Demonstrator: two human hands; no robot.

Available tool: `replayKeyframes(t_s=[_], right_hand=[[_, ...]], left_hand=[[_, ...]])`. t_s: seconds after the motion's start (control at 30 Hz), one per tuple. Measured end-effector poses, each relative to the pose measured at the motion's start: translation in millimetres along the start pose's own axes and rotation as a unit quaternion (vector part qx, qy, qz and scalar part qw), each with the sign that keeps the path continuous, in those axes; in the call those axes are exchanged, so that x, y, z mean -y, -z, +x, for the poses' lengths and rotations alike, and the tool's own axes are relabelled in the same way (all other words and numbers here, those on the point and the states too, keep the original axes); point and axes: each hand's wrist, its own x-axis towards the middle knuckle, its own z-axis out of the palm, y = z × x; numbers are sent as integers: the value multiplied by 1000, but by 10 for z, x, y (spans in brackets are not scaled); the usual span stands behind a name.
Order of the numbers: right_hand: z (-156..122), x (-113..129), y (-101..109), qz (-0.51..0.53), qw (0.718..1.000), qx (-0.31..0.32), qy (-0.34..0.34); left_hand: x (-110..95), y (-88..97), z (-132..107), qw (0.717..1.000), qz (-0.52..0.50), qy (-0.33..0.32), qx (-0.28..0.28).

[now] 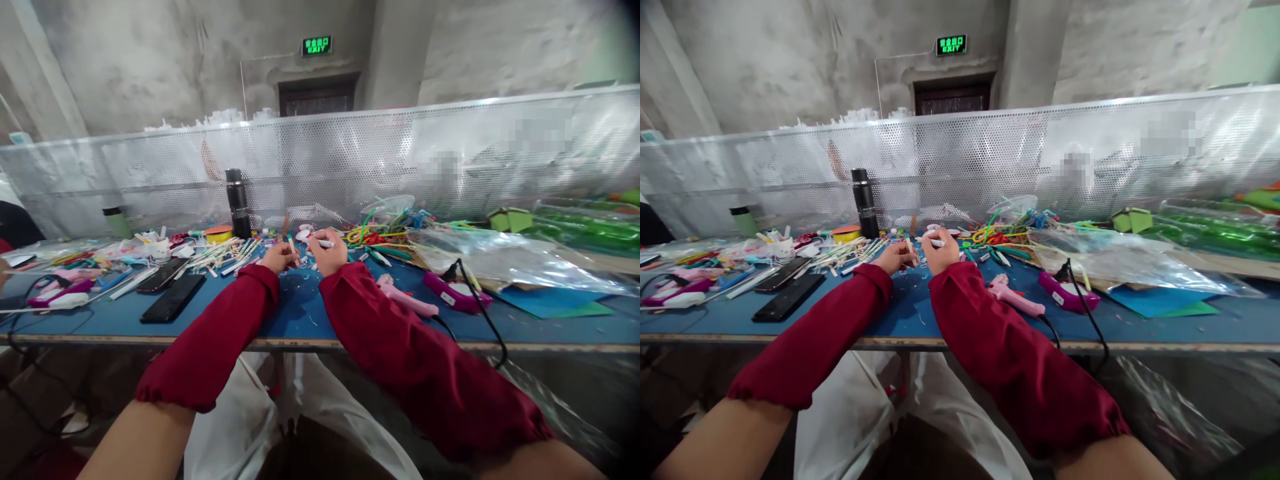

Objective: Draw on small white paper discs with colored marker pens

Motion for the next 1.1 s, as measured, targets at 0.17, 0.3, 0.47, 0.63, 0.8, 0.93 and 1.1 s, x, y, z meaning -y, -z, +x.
replayKeyframes(t_s=[0.17, 0.3, 0.47, 0.63, 0.8, 0.93, 1.1], right_hand=[[-8, 52, 11, -19, 999, 34, 20], [-35, 42, -2, -50, 997, 55, 35], [-35, -25, -16, -54, 995, 57, 56], [-40, -41, -34, -54, 995, 52, 62], [-66, 27, -35, -54, 995, 62, 52], [-64, 52, -19, -74, 994, 73, 43], [-50, -11, -20, -79, 994, 57, 49]], left_hand=[[-21, -1, -6, 1000, 13, 2, 9], [-40, -9, -2, 1000, 26, 3, 1], [-59, -16, -3, 999, 36, -3, 5], [-79, -20, -27, 999, 47, -9, 7], [-103, -22, -50, 998, 57, -17, 14], [-123, -29, -63, 998, 57, -11, 11], [-151, -32, -69, 999, 45, 2, 3]])
